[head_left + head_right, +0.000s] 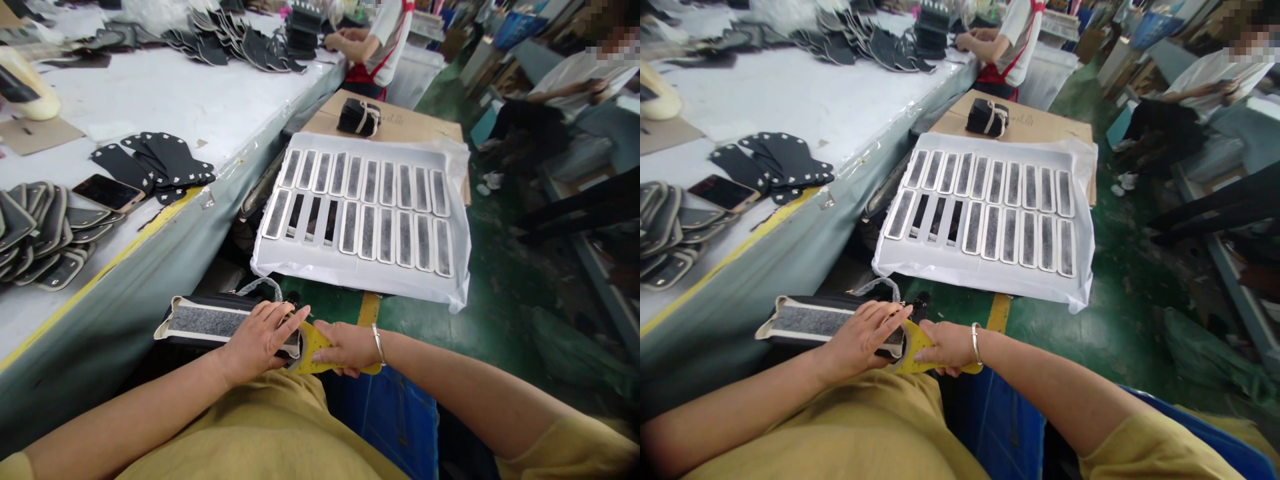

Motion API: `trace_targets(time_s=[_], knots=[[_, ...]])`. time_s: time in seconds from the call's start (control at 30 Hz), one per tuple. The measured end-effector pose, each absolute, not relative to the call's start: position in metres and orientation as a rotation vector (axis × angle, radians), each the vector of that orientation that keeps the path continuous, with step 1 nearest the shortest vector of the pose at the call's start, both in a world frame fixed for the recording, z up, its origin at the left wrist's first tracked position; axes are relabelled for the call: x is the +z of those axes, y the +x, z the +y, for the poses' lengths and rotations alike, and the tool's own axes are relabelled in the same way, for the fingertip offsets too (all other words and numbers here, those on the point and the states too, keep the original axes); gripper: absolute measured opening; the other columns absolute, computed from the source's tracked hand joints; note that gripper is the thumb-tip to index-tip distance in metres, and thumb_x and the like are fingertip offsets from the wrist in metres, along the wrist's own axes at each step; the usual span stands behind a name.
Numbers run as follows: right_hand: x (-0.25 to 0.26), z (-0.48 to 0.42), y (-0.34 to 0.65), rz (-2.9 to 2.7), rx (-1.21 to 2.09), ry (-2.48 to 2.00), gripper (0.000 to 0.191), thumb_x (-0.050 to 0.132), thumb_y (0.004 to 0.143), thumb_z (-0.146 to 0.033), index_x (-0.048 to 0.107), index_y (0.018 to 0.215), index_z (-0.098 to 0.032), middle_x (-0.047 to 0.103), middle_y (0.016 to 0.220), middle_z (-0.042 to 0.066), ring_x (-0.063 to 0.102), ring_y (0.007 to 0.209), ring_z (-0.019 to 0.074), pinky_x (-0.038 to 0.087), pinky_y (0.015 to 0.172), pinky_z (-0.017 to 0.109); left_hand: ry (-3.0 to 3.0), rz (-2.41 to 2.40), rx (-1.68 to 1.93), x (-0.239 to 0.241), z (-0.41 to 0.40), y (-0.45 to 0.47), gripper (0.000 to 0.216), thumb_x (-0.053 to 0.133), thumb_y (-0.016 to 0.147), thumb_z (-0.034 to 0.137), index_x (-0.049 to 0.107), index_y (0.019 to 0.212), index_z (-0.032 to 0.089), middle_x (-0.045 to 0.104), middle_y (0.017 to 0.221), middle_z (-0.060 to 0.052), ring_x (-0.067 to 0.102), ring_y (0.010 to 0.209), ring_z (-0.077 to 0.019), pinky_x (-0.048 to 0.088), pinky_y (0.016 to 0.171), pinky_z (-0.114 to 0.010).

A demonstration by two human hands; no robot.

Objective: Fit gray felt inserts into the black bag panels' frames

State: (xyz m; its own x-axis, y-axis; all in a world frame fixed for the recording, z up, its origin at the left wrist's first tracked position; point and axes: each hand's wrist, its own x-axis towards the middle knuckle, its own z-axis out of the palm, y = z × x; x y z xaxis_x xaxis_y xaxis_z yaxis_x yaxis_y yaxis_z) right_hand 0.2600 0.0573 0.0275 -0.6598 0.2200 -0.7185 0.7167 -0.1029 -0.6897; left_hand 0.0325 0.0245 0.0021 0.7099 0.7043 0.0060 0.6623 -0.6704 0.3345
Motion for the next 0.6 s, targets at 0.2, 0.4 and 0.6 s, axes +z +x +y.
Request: trace_targets(time_s=[0.2,0.4,0.6], knots=[[0.0247,0.0546,0.2592,1.758,-1.913,1.051,0.026,0.047,0.087,-0.040,0.033,0.097,-0.021,0.055,0.060,-0.006,0.051,0.039,0.0085,0.040,0.038,0.017,2.624,1.094,0.201,0.0043,0.0230,0.0311,0.090,0.070,0.072,0.033,0.017,0.143,0.020,0.045,0.128,-0.013,0.040,0.119,-0.0291,0.027,0.100,-0.043],[0.0238,0.0581,0.2540,1.762,-1.859,0.975,0.031,0.051,0.085,-0.041,0.033,0.100,-0.020,0.056,0.060,-0.006,0.051,0.038,0.0082,0.040,0.037,0.017,2.610,1.090,0.225,0.0022,0.0224,0.0305,0.093,0.070,0.071,0.033,0.014,0.144,0.019,0.044,0.129,-0.013,0.039,0.120,-0.0298,0.027,0.101,-0.044],[0.0248,0.0603,0.2510,1.762,-1.861,1.007,0.028,0.051,0.085,-0.040,0.034,0.097,-0.021,0.055,0.059,-0.006,0.051,0.038,0.0085,0.040,0.037,0.017,2.587,1.091,0.245,-0.0013,0.0249,0.0283,0.095,0.069,0.071,0.036,0.012,0.144,0.019,0.044,0.130,-0.013,0.039,0.120,-0.0296,0.026,0.102,-0.044]])
